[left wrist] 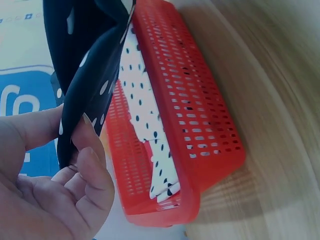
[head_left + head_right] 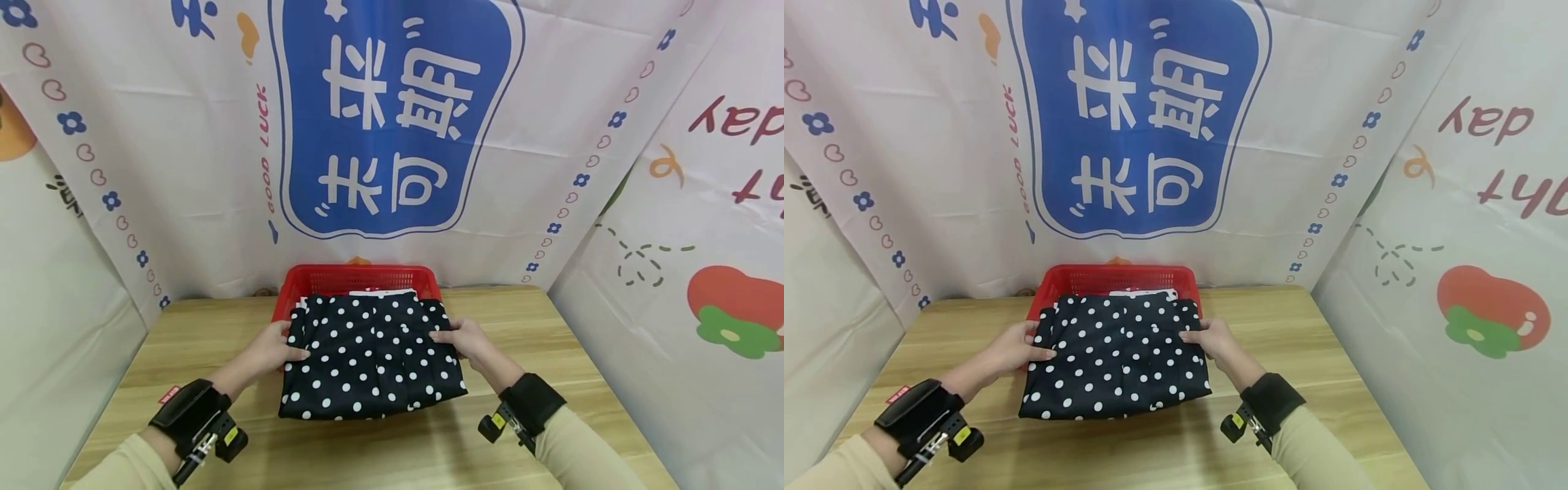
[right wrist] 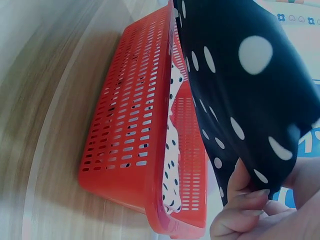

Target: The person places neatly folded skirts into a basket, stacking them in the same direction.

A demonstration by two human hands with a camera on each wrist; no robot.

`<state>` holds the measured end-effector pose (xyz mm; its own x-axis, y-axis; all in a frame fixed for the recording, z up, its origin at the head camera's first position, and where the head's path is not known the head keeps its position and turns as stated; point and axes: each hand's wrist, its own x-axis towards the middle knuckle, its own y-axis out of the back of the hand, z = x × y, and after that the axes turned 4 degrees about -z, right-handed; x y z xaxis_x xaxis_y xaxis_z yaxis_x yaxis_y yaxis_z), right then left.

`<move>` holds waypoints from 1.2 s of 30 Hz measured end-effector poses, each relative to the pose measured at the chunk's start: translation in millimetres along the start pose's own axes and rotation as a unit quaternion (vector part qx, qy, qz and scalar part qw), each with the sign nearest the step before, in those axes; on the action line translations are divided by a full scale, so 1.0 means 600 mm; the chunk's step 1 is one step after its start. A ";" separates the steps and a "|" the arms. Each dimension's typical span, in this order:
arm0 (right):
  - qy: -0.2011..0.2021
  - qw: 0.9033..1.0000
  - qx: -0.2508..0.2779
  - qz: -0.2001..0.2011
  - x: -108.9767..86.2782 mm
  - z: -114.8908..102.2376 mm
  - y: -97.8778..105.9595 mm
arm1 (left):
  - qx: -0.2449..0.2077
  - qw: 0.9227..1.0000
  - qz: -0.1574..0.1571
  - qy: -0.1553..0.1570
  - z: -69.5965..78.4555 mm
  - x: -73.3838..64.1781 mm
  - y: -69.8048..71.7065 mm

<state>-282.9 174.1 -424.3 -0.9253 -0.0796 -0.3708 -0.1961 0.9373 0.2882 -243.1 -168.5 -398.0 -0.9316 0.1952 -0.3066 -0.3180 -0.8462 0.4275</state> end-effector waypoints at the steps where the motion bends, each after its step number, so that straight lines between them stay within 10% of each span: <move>1: -0.002 1.000 0.001 0.001 0.003 -0.001 0.000 | 0.001 1.000 0.001 0.000 0.001 0.001 0.001; 36: 0.003 0.996 0.004 0.092 0.088 -0.013 -0.024 | 0.045 0.998 0.050 0.005 0.001 0.088 0.016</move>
<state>-331.2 153.7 -441.2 -0.9470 0.0912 -0.3079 -0.0211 0.9391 0.3429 -295.1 -166.1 -409.7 -0.9576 0.1068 -0.2676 -0.2389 -0.8134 0.5304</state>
